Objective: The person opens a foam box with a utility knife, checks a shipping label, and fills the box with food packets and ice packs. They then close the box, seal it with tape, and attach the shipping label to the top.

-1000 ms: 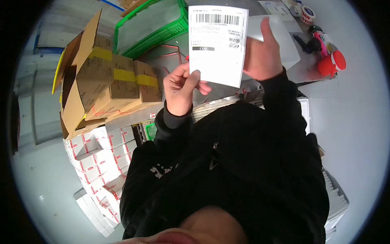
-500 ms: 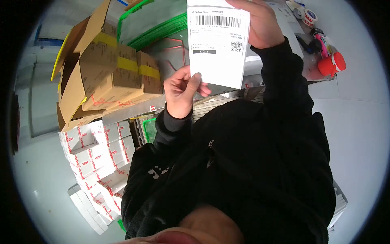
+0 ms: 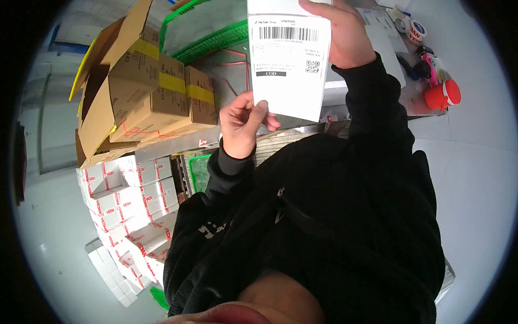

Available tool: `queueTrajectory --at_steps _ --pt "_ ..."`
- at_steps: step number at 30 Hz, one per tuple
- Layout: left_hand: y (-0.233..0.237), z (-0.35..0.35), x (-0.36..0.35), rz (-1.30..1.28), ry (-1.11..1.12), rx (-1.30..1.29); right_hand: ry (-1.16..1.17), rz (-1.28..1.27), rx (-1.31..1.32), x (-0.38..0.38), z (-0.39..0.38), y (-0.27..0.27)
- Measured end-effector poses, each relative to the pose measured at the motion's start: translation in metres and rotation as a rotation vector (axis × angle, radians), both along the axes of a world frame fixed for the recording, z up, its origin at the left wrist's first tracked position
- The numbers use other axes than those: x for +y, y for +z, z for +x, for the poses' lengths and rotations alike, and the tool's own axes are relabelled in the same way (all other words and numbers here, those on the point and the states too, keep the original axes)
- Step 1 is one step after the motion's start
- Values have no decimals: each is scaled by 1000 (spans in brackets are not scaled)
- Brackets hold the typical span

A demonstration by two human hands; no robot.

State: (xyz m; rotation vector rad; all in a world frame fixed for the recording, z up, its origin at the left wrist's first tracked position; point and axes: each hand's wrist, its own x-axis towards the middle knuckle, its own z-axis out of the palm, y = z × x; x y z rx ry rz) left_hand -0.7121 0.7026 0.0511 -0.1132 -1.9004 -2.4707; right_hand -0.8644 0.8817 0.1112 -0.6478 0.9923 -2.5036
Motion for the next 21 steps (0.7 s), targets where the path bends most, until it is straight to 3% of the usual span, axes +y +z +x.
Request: queueTrajectory --at_steps 6,21 --pt "-5 -3 2 -19 2 -4 62 6 -99 1 -1 1" --pt "-10 -9 8 -33 11 -15 60 13 -29 8 -16 -14"
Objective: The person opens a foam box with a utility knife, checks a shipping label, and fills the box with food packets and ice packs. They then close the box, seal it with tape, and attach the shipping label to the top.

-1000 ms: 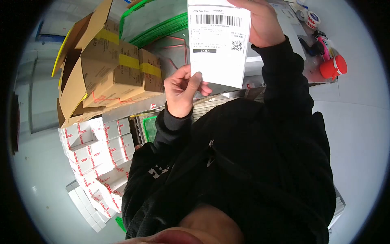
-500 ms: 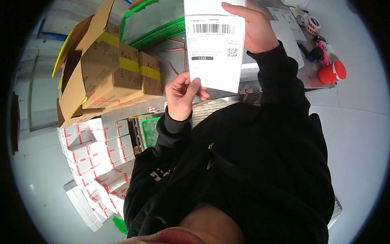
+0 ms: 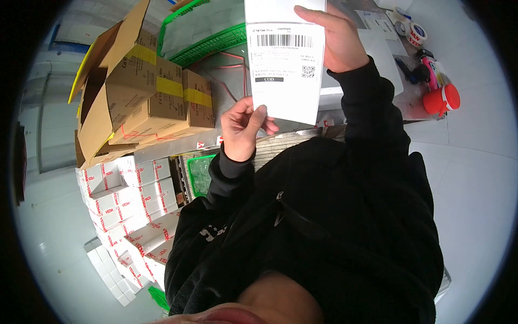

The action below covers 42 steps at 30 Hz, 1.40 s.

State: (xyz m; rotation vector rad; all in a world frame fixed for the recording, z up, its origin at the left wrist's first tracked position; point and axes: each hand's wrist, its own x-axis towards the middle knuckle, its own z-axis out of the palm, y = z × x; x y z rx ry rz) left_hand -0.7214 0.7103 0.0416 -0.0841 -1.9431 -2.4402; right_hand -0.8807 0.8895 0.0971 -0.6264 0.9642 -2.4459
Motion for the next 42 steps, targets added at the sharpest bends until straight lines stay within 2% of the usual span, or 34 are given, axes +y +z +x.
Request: queueTrajectory --at_steps 4,9,10,21,32,34,35,37,39,40,41,42 --pt "1 -1 2 23 19 -24 6 90 109 11 -12 -15" --pt "-6 -4 1 5 47 -80 -109 62 -45 1 -10 -21" --pt "-9 -4 0 2 51 -89 -110 59 -5 0 -12 -19" --pt "-23 -7 -3 22 58 -94 1 55 -97 -9 -17 -26" --pt "-38 -20 4 37 172 -99 21 87 -152 -1 -40 -61" --pt "-48 -27 1 39 239 -98 -140 258 -50 9 -41 -72" --pt "-53 -30 -3 57 265 -133 -347 628 218 22 -32 -83" --pt "-81 -33 -15 64 303 -181 -412 1254 860 57 -7 -87" --pt "-120 -37 -28 113 351 -264 -44 1337 861 91 8 -120" --pt "-145 -38 -33 123 390 -262 38 1263 867 106 13 -140" --pt "-172 -40 -38 131 399 -350 31 1197 1013 110 17 -143" --pt "-198 -42 -43 138 405 -433 -44 1382 1034 110 23 -141"
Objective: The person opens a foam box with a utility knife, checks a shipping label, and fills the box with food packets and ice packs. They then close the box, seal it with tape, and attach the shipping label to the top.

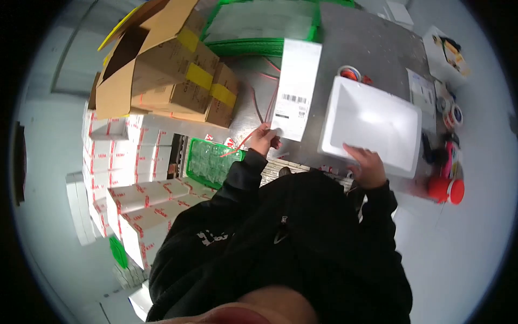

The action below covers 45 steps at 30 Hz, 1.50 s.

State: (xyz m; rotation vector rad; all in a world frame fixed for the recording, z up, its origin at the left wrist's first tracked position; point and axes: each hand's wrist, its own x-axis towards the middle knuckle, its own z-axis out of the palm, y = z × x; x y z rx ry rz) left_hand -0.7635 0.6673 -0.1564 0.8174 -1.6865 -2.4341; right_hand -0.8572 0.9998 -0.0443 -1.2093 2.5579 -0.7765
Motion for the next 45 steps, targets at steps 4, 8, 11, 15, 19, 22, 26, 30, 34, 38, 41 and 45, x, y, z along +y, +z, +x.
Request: queueTrajectory --at_steps 4,8,11,15,19,22,26,30,34,38,41,45 --pt "-96 -7 5 29 94 -263 -40 58 -8 24 -17 -4" --pt "-55 -9 12 -581 -236 -578 -42 34 -72 47 -42 -15" --pt "-39 16 -11 -1118 -478 -519 -17 -132 93 32 -55 22" --pt "243 71 -88 -571 -511 220 -113 -366 282 -30 -66 92" --pt "384 108 -222 -1104 -45 464 138 -684 472 -131 -69 160" --pt "406 67 -334 -1778 -20 498 446 -639 318 -214 -55 230" --pt "343 36 -419 -1953 -285 303 547 -489 112 -385 -14 303" --pt "312 34 -413 -2016 109 593 656 -123 70 -564 -50 294" --pt "316 51 -397 -1982 214 774 519 411 152 -679 -90 233" --pt "310 68 -401 -1890 96 701 179 763 -330 -696 -58 231" --pt "336 102 -422 -1567 -113 937 598 906 -365 -687 -82 216" --pt "400 146 -530 -1718 519 933 822 780 -319 -682 -102 213"
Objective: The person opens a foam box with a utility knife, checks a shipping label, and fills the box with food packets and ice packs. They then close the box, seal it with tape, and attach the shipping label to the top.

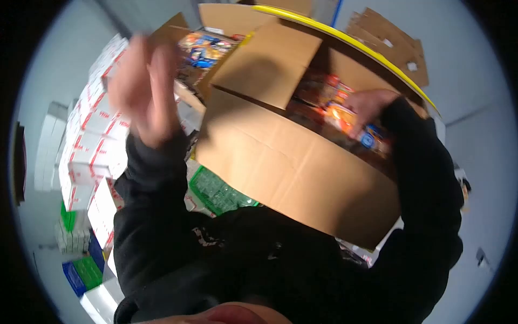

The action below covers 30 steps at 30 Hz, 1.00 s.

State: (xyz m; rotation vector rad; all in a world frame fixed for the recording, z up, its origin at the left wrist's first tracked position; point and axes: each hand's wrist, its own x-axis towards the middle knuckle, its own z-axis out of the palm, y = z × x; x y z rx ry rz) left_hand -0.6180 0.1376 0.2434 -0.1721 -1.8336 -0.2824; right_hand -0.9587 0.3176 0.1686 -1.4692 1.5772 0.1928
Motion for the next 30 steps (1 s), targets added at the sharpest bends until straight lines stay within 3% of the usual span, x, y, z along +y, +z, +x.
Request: queueTrajectory --at_steps 2,4,6,8,9,10,12,13,14,15,17,19,21,23,24,25,26,28,29,30 --pt "20 -22 -86 70 279 -186 21 -34 -37 -2 15 20" --pt "26 -55 -175 181 615 -1002 -181 2 -18 2 27 40" --pt "-57 -87 -301 358 501 -1424 -163 -2 40 3 27 44" --pt "-97 -82 -336 999 489 -1864 -151 -49 96 12 21 36" --pt "-131 -66 -351 1157 621 -1681 -142 -43 90 11 17 31" --pt "-172 -51 -367 1459 476 -1414 -116 -50 163 12 12 26" --pt "-189 -46 -380 1707 330 -1123 -39 -10 300 6 19 34" --pt "-178 -46 -375 749 251 -1446 -46 -14 283 7 17 36" --pt "-173 -39 -366 -232 126 -1544 -120 18 171 7 19 36" --pt "-181 -38 -358 -226 128 -1558 -186 51 66 6 19 34" --pt "-202 -58 -334 -182 257 -1437 -150 43 166 7 16 30" --pt "-210 -67 -315 -168 308 -1377 -256 -31 355 12 37 54" --pt "-202 -65 -297 -153 520 -1377 -370 -56 403 16 62 78" --pt "-216 -64 -307 -253 612 -1272 -419 -348 380 27 65 84" --pt "-215 -71 -309 -272 729 -1304 -324 -295 584 26 79 100" --pt "-203 -76 -296 -293 844 -1332 -330 -288 585 38 79 105" --pt "-188 -76 -285 -236 908 -1373 -303 -579 398 56 75 106" --pt "-212 -79 -335 -272 936 -1313 -305 -860 212 85 72 122" --pt "-208 -62 -339 -402 829 -994 -279 -1090 214 101 69 147" --pt "-198 -57 -338 -336 943 -1099 -326 -1253 278 123 82 164"
